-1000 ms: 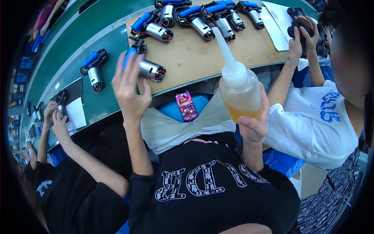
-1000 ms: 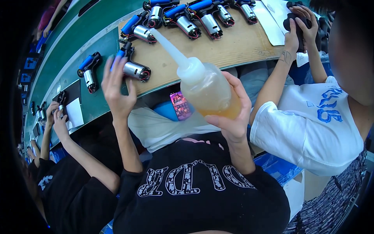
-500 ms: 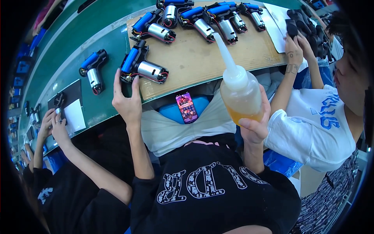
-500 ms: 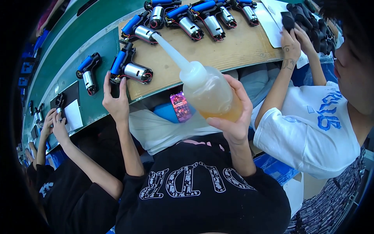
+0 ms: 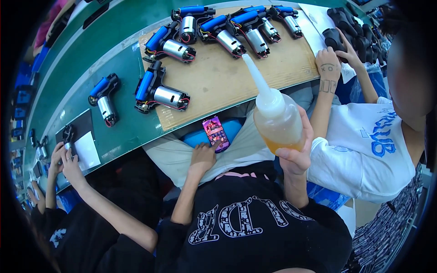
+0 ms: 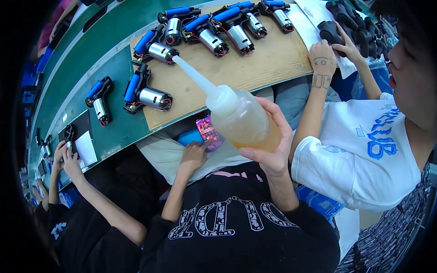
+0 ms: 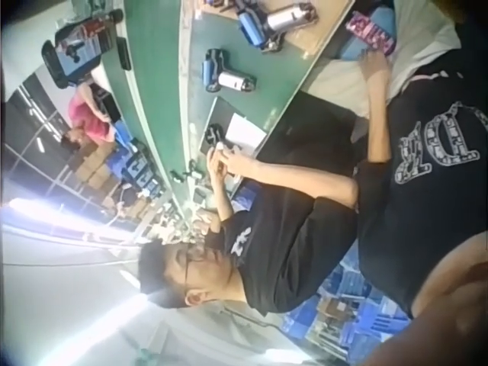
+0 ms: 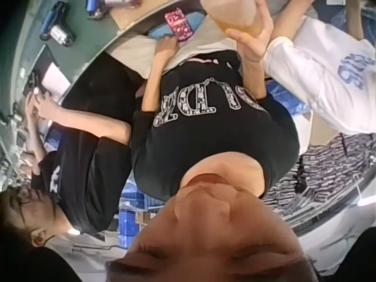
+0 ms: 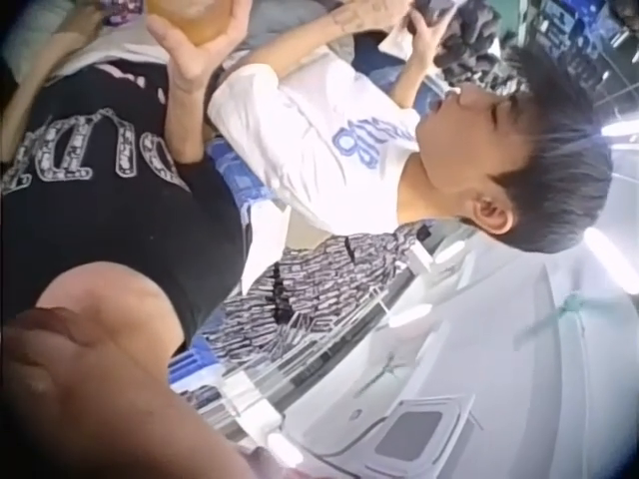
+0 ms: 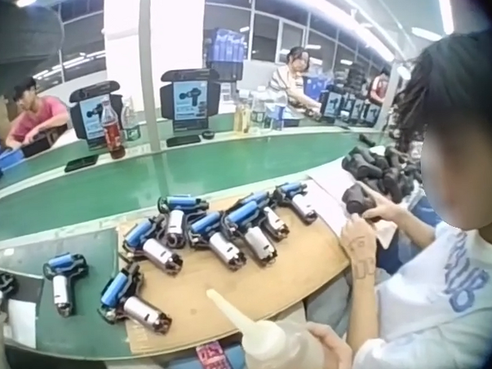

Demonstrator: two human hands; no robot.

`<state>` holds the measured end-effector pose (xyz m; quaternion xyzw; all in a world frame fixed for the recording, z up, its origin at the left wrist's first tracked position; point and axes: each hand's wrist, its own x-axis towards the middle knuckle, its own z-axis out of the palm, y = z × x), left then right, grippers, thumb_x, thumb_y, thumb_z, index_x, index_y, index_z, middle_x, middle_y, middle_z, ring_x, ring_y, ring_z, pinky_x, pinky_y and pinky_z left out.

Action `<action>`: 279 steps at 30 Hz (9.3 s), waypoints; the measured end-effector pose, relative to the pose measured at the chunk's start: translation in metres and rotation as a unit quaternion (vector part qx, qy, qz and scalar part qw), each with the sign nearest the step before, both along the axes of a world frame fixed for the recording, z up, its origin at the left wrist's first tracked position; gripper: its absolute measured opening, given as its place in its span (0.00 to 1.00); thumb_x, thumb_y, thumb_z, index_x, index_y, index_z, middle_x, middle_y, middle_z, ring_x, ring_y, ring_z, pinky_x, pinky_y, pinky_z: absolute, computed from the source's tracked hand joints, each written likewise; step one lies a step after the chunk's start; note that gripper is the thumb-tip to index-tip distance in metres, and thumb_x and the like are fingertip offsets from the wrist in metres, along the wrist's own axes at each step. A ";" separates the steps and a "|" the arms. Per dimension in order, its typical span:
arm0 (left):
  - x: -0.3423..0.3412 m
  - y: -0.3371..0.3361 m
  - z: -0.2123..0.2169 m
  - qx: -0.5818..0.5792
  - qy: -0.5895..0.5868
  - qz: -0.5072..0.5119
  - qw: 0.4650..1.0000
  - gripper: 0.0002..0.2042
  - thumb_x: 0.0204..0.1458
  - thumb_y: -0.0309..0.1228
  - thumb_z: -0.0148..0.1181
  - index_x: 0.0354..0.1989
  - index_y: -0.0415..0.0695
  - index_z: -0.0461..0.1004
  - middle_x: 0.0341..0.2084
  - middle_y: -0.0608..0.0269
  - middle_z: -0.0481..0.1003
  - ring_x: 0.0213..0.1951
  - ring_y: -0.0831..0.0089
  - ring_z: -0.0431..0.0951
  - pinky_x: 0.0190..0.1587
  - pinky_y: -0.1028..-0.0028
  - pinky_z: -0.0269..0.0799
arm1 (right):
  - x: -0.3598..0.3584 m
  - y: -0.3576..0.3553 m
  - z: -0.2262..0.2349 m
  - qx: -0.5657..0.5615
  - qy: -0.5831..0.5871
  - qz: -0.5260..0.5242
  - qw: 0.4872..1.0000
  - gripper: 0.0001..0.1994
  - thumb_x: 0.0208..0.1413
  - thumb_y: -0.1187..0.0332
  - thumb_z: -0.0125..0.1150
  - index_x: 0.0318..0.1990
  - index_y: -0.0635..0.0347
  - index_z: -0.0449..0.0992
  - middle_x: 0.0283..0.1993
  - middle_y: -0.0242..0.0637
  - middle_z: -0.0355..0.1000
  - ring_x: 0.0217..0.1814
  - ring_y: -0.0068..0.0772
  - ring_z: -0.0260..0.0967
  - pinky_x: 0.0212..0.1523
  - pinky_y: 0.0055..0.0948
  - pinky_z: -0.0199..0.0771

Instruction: Applying lubricant or liquid from a squeeze bottle to various pneumatic tool components on a workbench.

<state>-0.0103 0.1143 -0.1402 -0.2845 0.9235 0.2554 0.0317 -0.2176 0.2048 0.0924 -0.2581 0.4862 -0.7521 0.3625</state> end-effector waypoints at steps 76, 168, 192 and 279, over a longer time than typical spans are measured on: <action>-0.020 -0.129 0.168 -0.250 0.307 0.024 0.918 0.21 0.41 0.12 0.54 0.45 0.40 0.78 0.45 0.52 0.79 0.53 0.55 0.78 0.62 0.54 0.69 | 0.002 -0.014 0.005 -0.008 0.011 0.024 1.000 0.44 0.32 0.77 0.73 0.65 0.69 0.63 0.60 0.42 0.70 0.63 0.34 0.69 0.65 0.33 0.66; 0.027 -0.128 0.151 -0.138 0.375 0.263 0.878 0.24 0.47 0.21 0.71 0.57 0.42 0.78 0.49 0.50 0.80 0.52 0.56 0.81 0.56 0.64 0.75 | 0.057 -0.098 0.013 0.114 0.608 -0.021 0.785 0.24 0.34 0.72 0.72 0.47 0.56 0.81 0.36 0.40 0.79 0.35 0.45 0.78 0.37 0.35 0.79; 0.025 -0.128 0.149 -0.160 0.371 0.253 0.879 0.24 0.48 0.22 0.71 0.57 0.42 0.78 0.49 0.48 0.80 0.51 0.55 0.81 0.54 0.63 0.76 | 0.049 -0.122 0.026 0.145 0.623 0.007 0.768 0.20 0.32 0.73 0.68 0.41 0.56 0.83 0.32 0.43 0.77 0.34 0.48 0.77 0.34 0.39 0.78; 0.042 -0.382 0.210 -0.231 0.189 0.530 0.794 0.27 0.37 0.52 0.77 0.47 0.55 0.85 0.33 0.58 0.85 0.38 0.67 0.83 0.49 0.68 0.75 | -0.031 -0.016 -0.006 -0.059 0.051 0.085 0.993 0.41 0.35 0.75 0.78 0.61 0.70 0.66 0.56 0.48 0.74 0.58 0.35 0.73 0.61 0.33 0.69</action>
